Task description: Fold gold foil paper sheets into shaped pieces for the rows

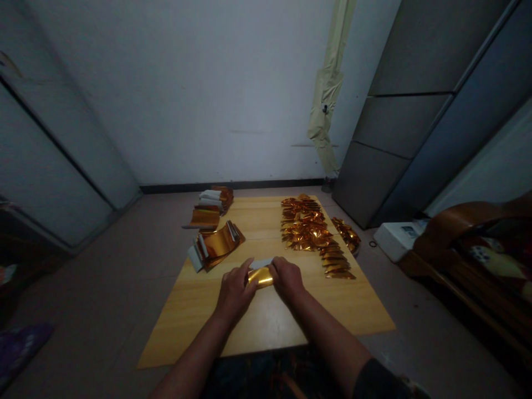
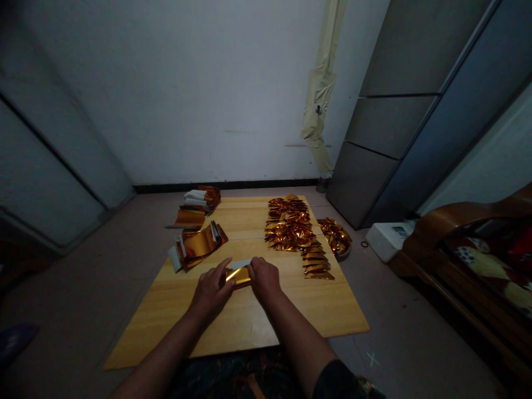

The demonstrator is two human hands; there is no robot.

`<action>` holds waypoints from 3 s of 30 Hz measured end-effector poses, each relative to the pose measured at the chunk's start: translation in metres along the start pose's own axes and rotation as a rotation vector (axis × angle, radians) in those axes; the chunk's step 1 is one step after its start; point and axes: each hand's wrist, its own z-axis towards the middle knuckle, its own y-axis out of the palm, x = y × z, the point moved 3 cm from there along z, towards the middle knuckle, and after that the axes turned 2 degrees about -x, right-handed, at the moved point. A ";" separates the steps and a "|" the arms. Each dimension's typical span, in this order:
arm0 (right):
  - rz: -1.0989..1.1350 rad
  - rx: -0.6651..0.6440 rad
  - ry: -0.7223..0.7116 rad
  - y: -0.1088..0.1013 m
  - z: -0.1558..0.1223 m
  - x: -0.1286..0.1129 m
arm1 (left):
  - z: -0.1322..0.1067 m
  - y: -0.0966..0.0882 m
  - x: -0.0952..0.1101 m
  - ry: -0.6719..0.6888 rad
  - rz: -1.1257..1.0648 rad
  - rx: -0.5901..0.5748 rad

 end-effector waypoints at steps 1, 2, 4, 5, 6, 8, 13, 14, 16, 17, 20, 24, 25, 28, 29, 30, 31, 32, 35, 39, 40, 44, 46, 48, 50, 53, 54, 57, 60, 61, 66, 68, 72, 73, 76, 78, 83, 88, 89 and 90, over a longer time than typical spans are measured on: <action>-0.022 -0.014 0.007 -0.001 0.002 -0.001 | 0.001 0.001 0.002 -0.002 0.025 0.003; -0.043 -0.028 0.021 -0.001 0.003 -0.001 | 0.002 0.003 0.003 -0.008 0.045 0.005; -0.081 -0.062 0.065 -0.001 0.007 -0.001 | 0.005 0.005 0.005 -0.028 0.070 0.005; -0.097 -0.077 0.088 -0.001 0.009 -0.001 | 0.007 0.006 0.006 -0.044 0.075 0.005; -0.111 -0.092 0.109 0.000 0.010 -0.001 | 0.008 0.007 0.006 -0.065 0.077 0.006; -0.129 -0.112 0.136 0.001 0.013 -0.002 | 0.010 0.008 0.007 -0.098 0.081 0.003; -0.136 -0.145 0.186 -0.002 0.019 -0.001 | 0.008 0.010 0.013 -0.079 0.150 -0.002; -0.134 -0.153 0.195 -0.003 0.020 -0.001 | 0.007 0.010 0.014 -0.067 0.177 -0.006; -0.132 -0.165 0.208 -0.005 0.022 -0.001 | 0.006 0.010 0.016 -0.037 0.246 -0.025; -0.133 -0.169 0.215 -0.006 0.023 -0.001 | 0.005 0.011 0.017 -0.025 0.282 -0.038; -0.155 -0.172 0.221 -0.008 0.025 -0.001 | 0.005 0.011 0.020 -0.013 0.344 -0.062; -0.209 -0.183 0.183 -0.009 0.024 -0.003 | 0.004 0.009 0.023 -0.010 0.332 -0.059; -0.224 -0.187 0.168 -0.009 0.024 -0.004 | 0.003 0.009 0.023 -0.008 0.329 -0.060; -0.262 -0.162 0.097 -0.009 0.022 -0.006 | 0.002 0.009 0.024 -0.003 0.325 -0.069; -0.267 -0.147 0.079 -0.008 0.021 -0.006 | 0.002 0.009 0.024 -0.003 0.323 -0.070; -0.270 -0.134 0.069 -0.008 0.021 -0.006 | 0.001 0.009 0.024 -0.003 0.321 -0.069; -0.269 -0.128 0.067 -0.007 0.021 -0.005 | 0.001 0.009 0.024 -0.003 0.320 -0.067; -0.268 -0.128 0.071 -0.006 0.021 -0.004 | 0.001 0.009 0.024 -0.002 0.320 -0.065; -0.266 -0.134 0.079 -0.002 0.022 -0.001 | 0.002 0.010 0.023 -0.003 0.328 -0.061; -0.273 -0.096 0.065 0.004 0.023 0.001 | 0.002 0.012 0.021 -0.005 0.344 -0.068; -0.276 -0.089 0.063 0.005 0.023 0.002 | 0.001 0.012 0.021 -0.001 0.352 -0.066; -0.285 -0.081 0.065 0.008 0.024 0.002 | 0.001 0.012 0.021 0.016 0.378 -0.052; -0.292 -0.086 0.060 0.009 0.023 0.002 | 0.001 0.013 0.021 0.015 0.379 -0.057; -0.302 -0.093 0.052 0.009 0.023 0.002 | 0.001 0.014 0.020 0.014 0.380 -0.061; -0.307 -0.098 0.044 0.009 0.023 0.001 | 0.001 0.014 0.020 0.014 0.386 -0.059; -0.305 -0.104 0.039 0.009 0.023 0.002 | 0.001 0.014 0.020 0.008 0.391 -0.054; -0.305 -0.105 0.037 0.010 0.023 0.002 | 0.001 0.015 0.020 0.005 0.392 -0.053; -0.308 -0.098 0.034 0.011 0.023 0.002 | 0.002 0.015 0.021 -0.001 0.399 -0.054; -0.309 -0.084 0.030 0.011 0.023 0.002 | 0.002 0.015 0.023 -0.003 0.414 -0.058; -0.311 -0.080 0.029 0.011 0.023 0.002 | 0.002 0.015 0.023 -0.005 0.421 -0.058; -0.335 -0.073 0.031 0.014 0.024 0.001 | 0.001 0.014 0.025 -0.018 0.449 -0.062; -0.343 -0.070 0.030 0.015 0.024 0.001 | 0.002 0.014 0.026 -0.024 0.447 -0.073; -0.346 -0.064 0.046 0.015 0.024 0.001 | 0.005 0.010 0.031 -0.060 0.439 -0.088; -0.342 -0.062 0.052 0.015 0.024 0.001 | 0.007 0.010 0.033 -0.070 0.439 -0.093; -0.323 -0.047 0.074 0.013 0.023 0.000 | 0.011 0.008 0.038 -0.076 0.445 -0.118; -0.310 -0.023 0.083 0.011 0.023 0.000 | 0.012 0.007 0.040 -0.068 0.449 -0.121; -0.237 0.037 0.049 0.003 0.018 0.010 | 0.008 0.007 0.037 -0.063 0.424 -0.087; -0.174 0.108 -0.036 -0.008 0.008 0.020 | 0.007 0.011 0.031 -0.082 0.402 -0.068; -0.148 0.125 -0.056 -0.009 0.005 0.018 | 0.007 0.011 0.030 -0.083 0.401 -0.068; -0.107 0.138 -0.068 -0.010 0.002 0.015 | 0.007 0.012 0.030 -0.084 0.401 -0.069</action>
